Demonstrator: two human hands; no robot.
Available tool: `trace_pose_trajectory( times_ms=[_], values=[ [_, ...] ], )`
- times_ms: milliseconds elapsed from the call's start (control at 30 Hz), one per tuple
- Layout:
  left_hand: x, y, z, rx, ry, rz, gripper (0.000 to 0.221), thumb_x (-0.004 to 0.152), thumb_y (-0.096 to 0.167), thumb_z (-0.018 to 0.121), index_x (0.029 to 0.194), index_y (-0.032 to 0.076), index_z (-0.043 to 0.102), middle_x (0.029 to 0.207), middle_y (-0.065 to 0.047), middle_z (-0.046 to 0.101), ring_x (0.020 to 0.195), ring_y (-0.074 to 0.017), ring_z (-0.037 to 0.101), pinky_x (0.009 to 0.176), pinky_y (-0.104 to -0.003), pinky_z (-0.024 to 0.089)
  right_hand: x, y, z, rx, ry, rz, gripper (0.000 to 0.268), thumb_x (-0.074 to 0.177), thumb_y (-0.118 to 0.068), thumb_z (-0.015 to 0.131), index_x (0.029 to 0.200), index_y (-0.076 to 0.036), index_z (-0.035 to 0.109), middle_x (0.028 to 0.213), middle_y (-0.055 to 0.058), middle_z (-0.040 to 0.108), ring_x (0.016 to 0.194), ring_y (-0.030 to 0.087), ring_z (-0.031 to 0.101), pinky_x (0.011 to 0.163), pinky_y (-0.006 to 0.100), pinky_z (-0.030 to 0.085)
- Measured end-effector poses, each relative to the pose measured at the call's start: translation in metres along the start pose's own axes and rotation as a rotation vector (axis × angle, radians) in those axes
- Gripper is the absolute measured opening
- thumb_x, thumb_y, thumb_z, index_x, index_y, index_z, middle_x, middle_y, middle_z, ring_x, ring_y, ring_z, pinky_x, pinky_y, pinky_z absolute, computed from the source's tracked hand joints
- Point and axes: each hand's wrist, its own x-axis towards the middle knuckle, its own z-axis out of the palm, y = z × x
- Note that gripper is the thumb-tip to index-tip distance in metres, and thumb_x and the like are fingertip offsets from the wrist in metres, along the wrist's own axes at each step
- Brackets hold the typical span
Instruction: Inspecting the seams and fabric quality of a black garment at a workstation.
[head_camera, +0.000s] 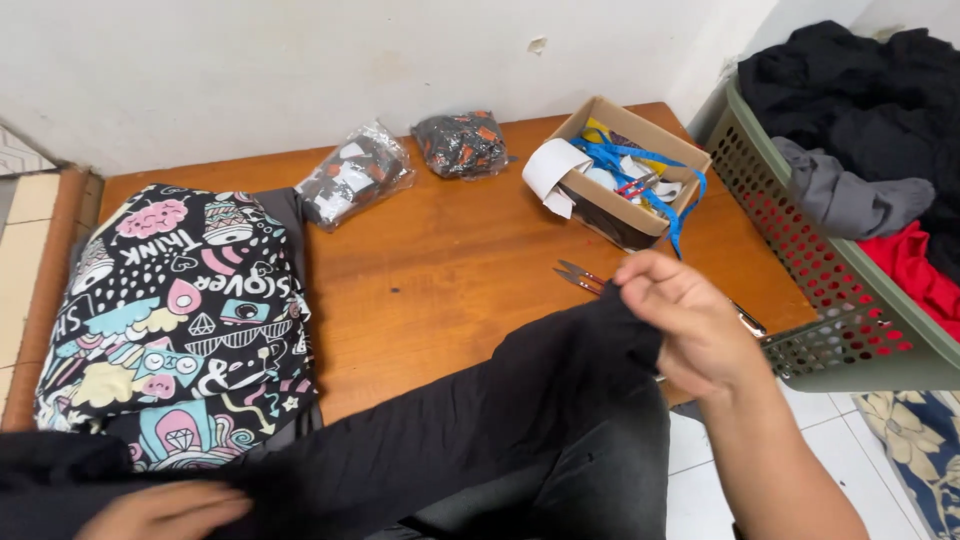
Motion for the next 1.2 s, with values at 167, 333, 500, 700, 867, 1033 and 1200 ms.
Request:
trace_pose_trajectory(
  times_ms=[167, 333, 500, 700, 867, 1033, 1200],
  values=[
    [0.064, 0.374, -0.015, -0.002, 0.682, 0.501, 0.044, 0.071, 0.034, 0.066, 0.105, 0.007, 0.057, 0.108, -0.006, 0.061, 0.102, -0.0171, 0.059, 0.087, -0.027, 0.040, -0.020, -0.012, 0.064, -0.113, -0.385, 0.177, 0.013, 0.076, 0.002, 0.058, 0.088, 0.000, 0.055, 0.073, 0.004, 0.056, 0.063, 0.007, 0.053, 0.058, 0.018, 0.039],
    [0.118, 0.393, -0.011, -0.217, 0.602, 0.639, 0.050, 0.084, 0.027, 0.049, 0.126, 0.004, 0.034, 0.132, -0.014, 0.039, 0.123, -0.0238, 0.038, 0.101, -0.034, 0.028, -0.022, -0.005, 0.087, -0.197, -0.525, 0.188, 0.014, 0.078, -0.001, 0.058, 0.091, -0.002, 0.054, 0.078, 0.006, 0.059, 0.072, 0.011, 0.054, 0.066, 0.021, 0.041],
    [0.119, 0.386, -0.018, -0.418, 0.443, 0.555, 0.022, 0.083, 0.018, 0.054, 0.101, 0.006, 0.055, 0.091, 0.001, 0.060, 0.084, -0.0078, 0.054, 0.077, -0.022, 0.042, -0.017, -0.005, 0.077, -0.279, -0.517, 0.215, 0.011, 0.080, -0.004, 0.057, 0.090, -0.005, 0.054, 0.070, 0.001, 0.058, 0.054, 0.004, 0.047, 0.044, 0.015, 0.034],
    [0.113, 0.374, -0.017, -0.539, 0.615, 0.422, 0.003, 0.078, 0.008, 0.059, 0.079, 0.007, 0.056, 0.065, 0.005, 0.049, 0.054, -0.0042, 0.041, 0.048, -0.018, 0.033, -0.015, 0.000, 0.074, -0.148, -0.605, 0.256, 0.030, 0.071, 0.001, 0.066, 0.097, -0.002, 0.050, 0.082, 0.012, 0.063, 0.068, 0.015, 0.063, 0.061, 0.022, 0.052],
    [0.106, 0.363, -0.021, -0.584, 0.740, 0.451, 0.007, 0.073, 0.002, 0.059, 0.077, 0.006, 0.055, 0.068, 0.001, 0.052, 0.060, -0.0068, 0.048, 0.053, -0.020, 0.036, -0.014, 0.002, 0.070, -0.286, -0.729, 0.149, 0.042, 0.067, 0.010, 0.068, 0.104, -0.001, 0.051, 0.093, 0.010, 0.061, 0.091, 0.016, 0.059, 0.076, 0.023, 0.049],
    [0.087, 0.363, -0.032, -0.454, 0.858, 0.483, 0.010, 0.067, 0.000, 0.056, 0.067, 0.007, 0.050, 0.062, 0.002, 0.046, 0.055, -0.0073, 0.041, 0.050, -0.021, 0.031, -0.013, -0.010, 0.068, -0.740, -0.716, 0.204, 0.030, 0.066, -0.005, 0.070, 0.094, -0.008, 0.061, 0.082, 0.000, 0.067, 0.073, 0.008, 0.062, 0.066, 0.020, 0.049],
    [0.054, 0.357, -0.039, -0.238, 1.064, 0.386, 0.007, 0.065, 0.005, 0.055, 0.067, 0.008, 0.048, 0.064, 0.001, 0.045, 0.061, -0.0106, 0.042, 0.057, -0.023, 0.032, -0.008, -0.011, 0.044, -1.102, -0.689, 0.190, 0.019, 0.060, -0.024, 0.078, 0.074, -0.015, 0.069, 0.067, -0.008, 0.070, 0.063, 0.004, 0.062, 0.060, 0.019, 0.047]
  ],
)
